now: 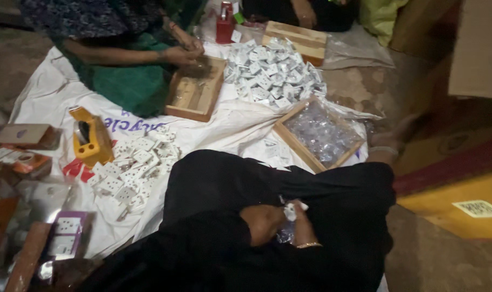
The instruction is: The person sits on the floor and repeatedly picks up small white electrical components, places them into clear plastic bags, and sets the filled bags into a wooden tray. Another person works nearby in the same manner.
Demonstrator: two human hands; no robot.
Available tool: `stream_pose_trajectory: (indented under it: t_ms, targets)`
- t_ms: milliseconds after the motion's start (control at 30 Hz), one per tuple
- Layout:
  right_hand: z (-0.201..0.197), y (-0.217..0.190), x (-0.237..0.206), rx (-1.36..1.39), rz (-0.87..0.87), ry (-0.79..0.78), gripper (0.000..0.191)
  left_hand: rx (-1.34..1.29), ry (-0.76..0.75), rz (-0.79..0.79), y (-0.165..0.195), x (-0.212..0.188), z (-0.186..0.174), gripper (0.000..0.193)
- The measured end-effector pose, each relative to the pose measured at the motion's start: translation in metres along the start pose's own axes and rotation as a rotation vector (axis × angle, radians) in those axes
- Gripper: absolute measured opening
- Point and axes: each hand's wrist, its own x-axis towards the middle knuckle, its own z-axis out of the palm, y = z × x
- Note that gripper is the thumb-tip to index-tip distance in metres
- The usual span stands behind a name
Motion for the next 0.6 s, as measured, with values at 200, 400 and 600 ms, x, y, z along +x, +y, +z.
stream_pose_trajectory:
  t_ms: [200,400,600]
  targets:
    - [0.009,0.009,-0.001,0.197,0.156,-0.227,0.042,0.256,0.216,0.086,0.003,0.000,-0.002,0.008]
    - [0.006,0.011,-0.004,0.214,0.073,-0.230,0.040,0.343,0.059,0.094,0.010,-0.002,-0.003,0.021]
    - [0.006,0.019,0.007,-0.101,-0.087,-0.036,0.038,0.195,0.045,0.061,-0.003,-0.004,-0.001,0.019]
